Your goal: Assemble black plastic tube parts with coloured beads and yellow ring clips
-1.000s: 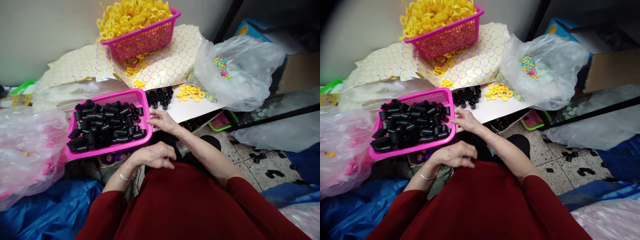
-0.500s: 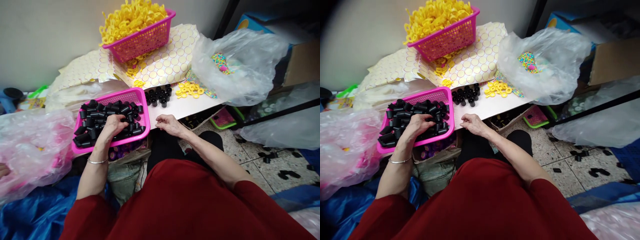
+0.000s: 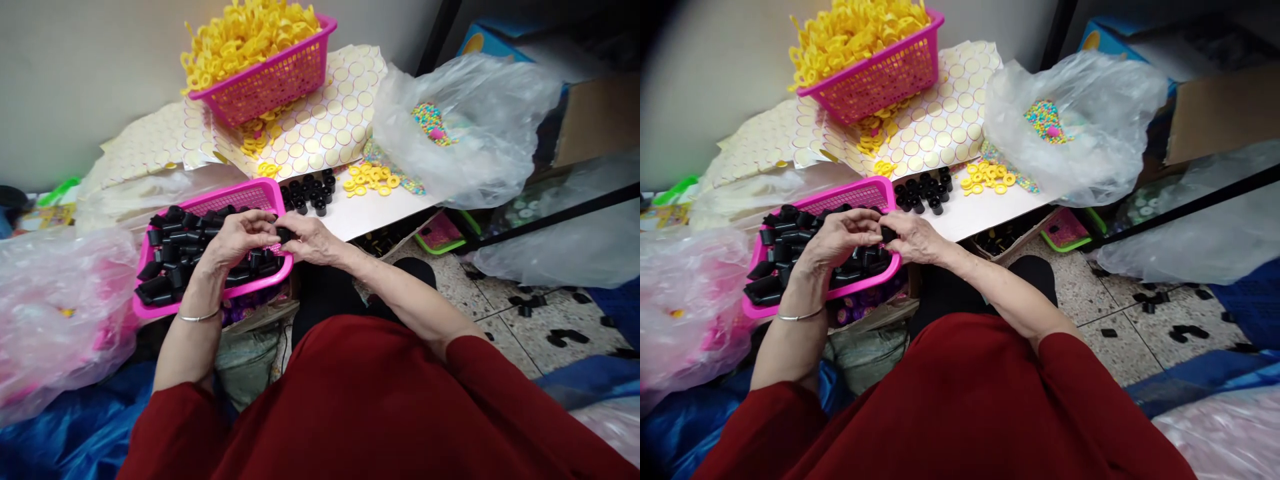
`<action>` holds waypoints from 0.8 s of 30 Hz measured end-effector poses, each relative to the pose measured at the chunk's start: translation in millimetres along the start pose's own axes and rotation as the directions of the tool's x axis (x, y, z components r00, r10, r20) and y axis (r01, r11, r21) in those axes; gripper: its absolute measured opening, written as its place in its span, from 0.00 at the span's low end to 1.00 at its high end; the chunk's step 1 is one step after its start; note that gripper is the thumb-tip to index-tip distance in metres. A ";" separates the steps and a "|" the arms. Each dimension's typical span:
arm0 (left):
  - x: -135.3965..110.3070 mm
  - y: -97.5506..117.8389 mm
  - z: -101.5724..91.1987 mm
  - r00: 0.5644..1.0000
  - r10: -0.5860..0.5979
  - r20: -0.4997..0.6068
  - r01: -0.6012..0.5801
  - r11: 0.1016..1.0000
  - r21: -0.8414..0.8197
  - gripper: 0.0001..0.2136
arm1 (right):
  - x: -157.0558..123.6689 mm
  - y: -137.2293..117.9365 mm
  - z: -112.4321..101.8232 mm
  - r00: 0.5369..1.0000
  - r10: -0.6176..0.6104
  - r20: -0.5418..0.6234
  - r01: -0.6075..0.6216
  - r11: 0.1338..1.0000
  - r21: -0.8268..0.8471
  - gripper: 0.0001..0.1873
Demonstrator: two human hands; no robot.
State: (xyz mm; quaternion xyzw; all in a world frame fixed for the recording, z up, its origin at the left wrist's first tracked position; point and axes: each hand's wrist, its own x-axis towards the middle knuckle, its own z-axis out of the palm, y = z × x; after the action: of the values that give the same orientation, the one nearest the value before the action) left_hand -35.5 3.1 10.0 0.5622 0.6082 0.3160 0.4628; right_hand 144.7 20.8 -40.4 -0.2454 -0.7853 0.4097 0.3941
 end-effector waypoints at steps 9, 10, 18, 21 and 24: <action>21.7 -36.1 4.5 0.997 -0.052 -0.057 0.073 0.402 0.913 0.10 | -72.5 20.3 -23.4 0.824 0.567 0.012 -0.283 0.392 0.875 0.27; 21.8 -36.1 7.7 0.997 -0.053 -0.048 0.064 0.354 0.933 0.10 | -80.5 19.5 -26.3 0.813 0.581 0.041 -0.286 0.337 0.897 0.26; 27.3 -35.9 20.9 0.992 -0.099 -0.078 0.112 0.403 0.908 0.14 | -103.7 16.6 -35.0 0.810 0.572 0.128 -0.277 0.182 0.943 0.25; 29.7 -33.2 17.4 0.985 -0.073 -0.159 0.169 0.639 0.750 0.18 | -106.2 19.2 -34.1 0.800 0.589 0.117 -0.283 0.199 0.938 0.25; 21.0 -18.8 14.9 0.975 0.018 -0.221 0.048 0.956 0.291 0.20 | -108.9 19.1 -35.5 0.789 0.611 0.055 -0.254 0.245 0.936 0.24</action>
State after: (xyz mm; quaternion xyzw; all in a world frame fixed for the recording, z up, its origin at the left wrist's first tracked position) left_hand -27.9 18.4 -16.9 0.5815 0.7003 0.2791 0.3058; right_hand 237.0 -30.0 -89.3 -0.2611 -0.2489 0.8160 0.4516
